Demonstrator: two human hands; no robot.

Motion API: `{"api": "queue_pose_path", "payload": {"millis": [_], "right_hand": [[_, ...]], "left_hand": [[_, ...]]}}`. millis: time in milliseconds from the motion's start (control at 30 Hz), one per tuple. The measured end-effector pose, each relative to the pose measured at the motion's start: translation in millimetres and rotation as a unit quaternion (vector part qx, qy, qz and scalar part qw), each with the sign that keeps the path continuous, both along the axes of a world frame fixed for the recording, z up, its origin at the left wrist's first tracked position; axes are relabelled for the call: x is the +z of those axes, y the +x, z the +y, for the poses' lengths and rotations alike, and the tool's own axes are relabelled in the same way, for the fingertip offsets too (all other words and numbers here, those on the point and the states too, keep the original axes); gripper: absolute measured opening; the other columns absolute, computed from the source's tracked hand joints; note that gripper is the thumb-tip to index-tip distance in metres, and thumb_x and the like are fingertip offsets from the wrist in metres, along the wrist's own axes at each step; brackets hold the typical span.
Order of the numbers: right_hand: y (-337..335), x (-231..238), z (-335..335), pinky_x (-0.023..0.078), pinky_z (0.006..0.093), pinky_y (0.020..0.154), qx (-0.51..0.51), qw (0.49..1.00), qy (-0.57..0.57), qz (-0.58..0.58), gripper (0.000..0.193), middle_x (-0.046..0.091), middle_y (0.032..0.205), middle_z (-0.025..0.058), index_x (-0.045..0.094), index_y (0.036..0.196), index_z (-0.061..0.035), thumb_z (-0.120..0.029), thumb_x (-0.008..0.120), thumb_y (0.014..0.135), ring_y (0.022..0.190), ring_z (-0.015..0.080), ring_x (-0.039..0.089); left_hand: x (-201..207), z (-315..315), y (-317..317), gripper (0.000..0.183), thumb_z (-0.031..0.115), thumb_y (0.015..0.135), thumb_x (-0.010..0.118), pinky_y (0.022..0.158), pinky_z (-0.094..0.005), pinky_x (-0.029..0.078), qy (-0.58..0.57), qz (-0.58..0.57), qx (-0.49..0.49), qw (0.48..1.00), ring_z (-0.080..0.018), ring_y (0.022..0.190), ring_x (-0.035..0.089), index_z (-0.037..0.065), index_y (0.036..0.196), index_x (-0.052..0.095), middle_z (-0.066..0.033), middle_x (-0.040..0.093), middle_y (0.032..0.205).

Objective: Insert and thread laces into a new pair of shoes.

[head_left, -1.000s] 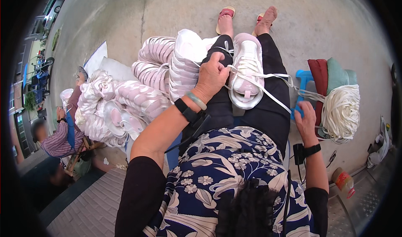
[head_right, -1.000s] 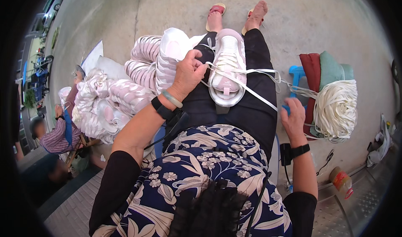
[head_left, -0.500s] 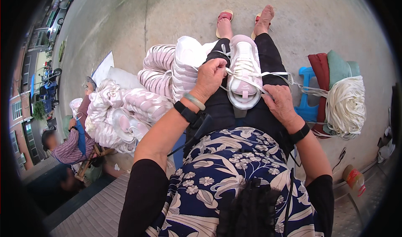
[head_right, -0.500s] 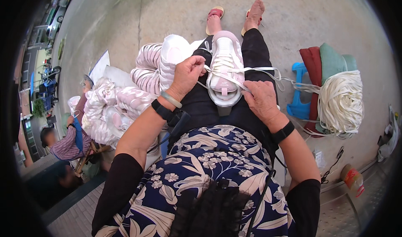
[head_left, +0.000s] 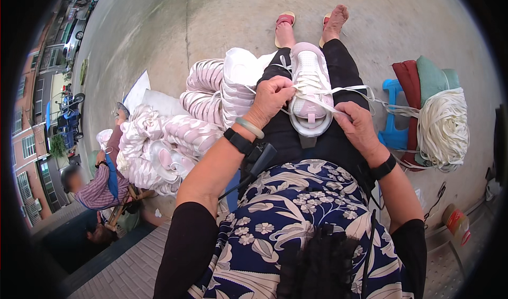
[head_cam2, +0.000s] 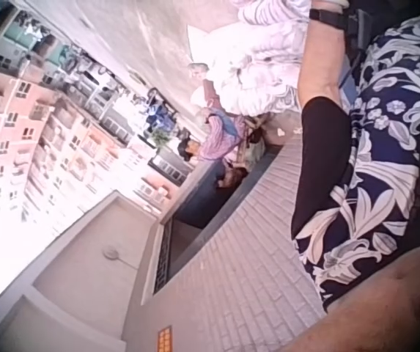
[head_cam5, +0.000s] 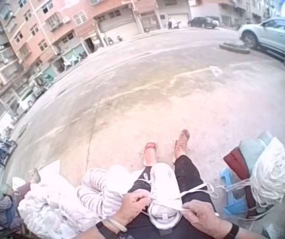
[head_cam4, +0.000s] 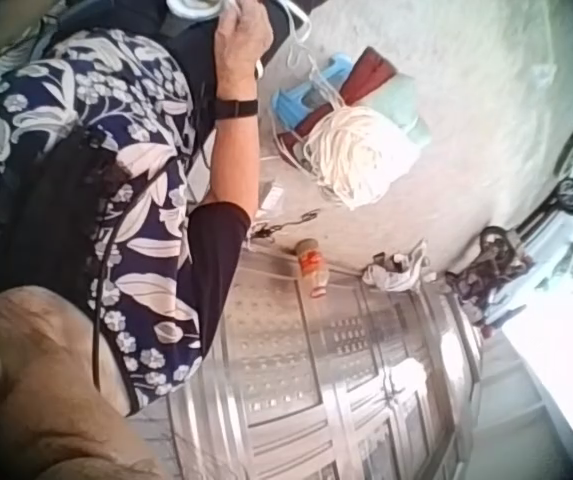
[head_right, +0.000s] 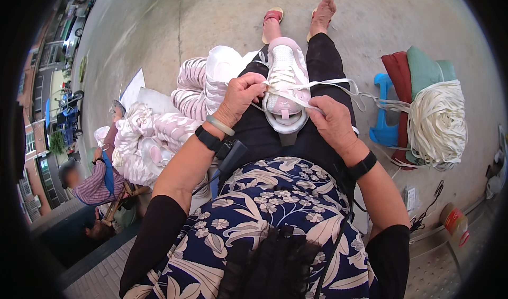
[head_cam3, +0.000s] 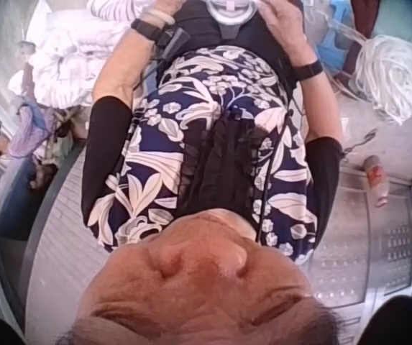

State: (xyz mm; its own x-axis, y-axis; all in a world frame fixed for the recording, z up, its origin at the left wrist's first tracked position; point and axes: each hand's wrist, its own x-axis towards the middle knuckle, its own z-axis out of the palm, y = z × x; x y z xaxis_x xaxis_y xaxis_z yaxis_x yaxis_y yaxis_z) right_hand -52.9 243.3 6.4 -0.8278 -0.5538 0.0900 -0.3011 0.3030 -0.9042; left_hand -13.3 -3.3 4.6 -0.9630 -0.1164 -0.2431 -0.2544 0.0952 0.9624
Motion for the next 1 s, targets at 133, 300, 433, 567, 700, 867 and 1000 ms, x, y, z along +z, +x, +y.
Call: {"api": "queue_pose_path", "payload": {"millis": [133,300,433,567,700,867,1000], "right_hand": [[0.8,4.7,15.6,0.042,0.0285,0.054,0.000,0.994,0.009,-0.105,0.009,0.057,0.067,0.0103,0.059,0.081,-0.0007,-0.009,0.061,0.078,0.059,0.0197,0.055],[1.0,10.2,63.6,0.036,0.0234,0.052,-0.002,0.990,0.038,-0.135,0.012,0.051,0.061,0.0024,0.057,0.075,-0.0009,-0.010,0.057,0.083,0.056,0.0089,0.045],[0.3,9.2,71.5,0.031,0.0203,0.051,0.012,0.969,0.042,-0.243,0.014,0.045,0.061,-0.0032,0.053,0.075,-0.0021,-0.013,0.060,0.082,0.058,0.0040,0.038],[-3.6,4.3,30.1,0.040,0.0269,0.054,0.014,0.983,0.042,-0.176,0.027,0.050,0.069,0.0047,0.050,0.094,-0.0033,-0.019,0.066,0.078,0.057,0.0128,0.047],[-7.8,3.2,-11.8,0.045,0.0323,0.057,-0.001,0.993,0.073,-0.095,0.036,0.055,0.082,0.0094,0.049,0.102,-0.0034,-0.018,0.066,0.074,0.062,0.0220,0.056],[-4.7,-3.6,-29.9,0.049,0.0401,0.061,0.024,0.976,0.134,0.167,0.045,0.053,0.094,0.0170,0.044,0.109,-0.0011,-0.015,0.063,0.071,0.075,0.0346,0.058],[-1.4,-12.2,-29.8,0.048,0.0412,0.062,0.010,0.978,0.138,0.154,0.037,0.052,0.088,0.0181,0.045,0.103,-0.0003,-0.014,0.060,0.073,0.074,0.0353,0.058]], "left_hand": [[4.6,-7.0,-6.3,0.020,0.018,0.083,0.058,0.052,-0.0176,0.040,0.021,-0.043,-0.047,0.998,-0.0056,0.063,0.053,0.000,0.084,0.065,-0.0015,0.060,0.086],[-1.0,-4.2,-7.0,0.019,0.017,0.081,0.057,0.052,-0.0185,0.039,0.015,-0.053,-0.007,0.998,-0.0063,0.062,0.050,0.000,0.078,0.066,-0.0014,0.058,0.083],[-4.3,3.1,-7.6,0.016,0.015,0.081,0.058,0.053,-0.0215,0.041,-0.096,0.009,0.011,0.995,-0.0084,0.063,0.051,0.000,0.077,0.065,-0.0028,0.058,0.083],[4.4,26.2,-8.0,0.011,0.013,0.077,0.061,0.065,-0.0309,0.044,-0.314,0.193,-0.005,0.929,-0.0196,0.075,0.055,0.002,0.076,0.064,-0.0074,0.059,0.086],[10.0,53.6,-8.7,0.009,0.014,0.073,0.063,0.081,-0.0385,0.039,-0.399,0.217,-0.043,0.890,-0.0272,0.093,0.053,0.005,0.076,0.064,-0.0075,0.060,0.093],[2.4,59.8,-9.4,0.009,0.015,0.070,0.063,0.085,-0.0397,0.035,-0.469,0.225,-0.026,0.853,-0.0288,0.100,0.050,0.007,0.075,0.064,-0.0075,0.060,0.100],[-3.4,58.1,-7.9,0.009,0.014,0.069,0.063,0.086,-0.0399,0.035,-0.455,0.221,-0.031,0.862,-0.0294,0.102,0.049,0.007,0.075,0.063,-0.0084,0.059,0.103]]}}
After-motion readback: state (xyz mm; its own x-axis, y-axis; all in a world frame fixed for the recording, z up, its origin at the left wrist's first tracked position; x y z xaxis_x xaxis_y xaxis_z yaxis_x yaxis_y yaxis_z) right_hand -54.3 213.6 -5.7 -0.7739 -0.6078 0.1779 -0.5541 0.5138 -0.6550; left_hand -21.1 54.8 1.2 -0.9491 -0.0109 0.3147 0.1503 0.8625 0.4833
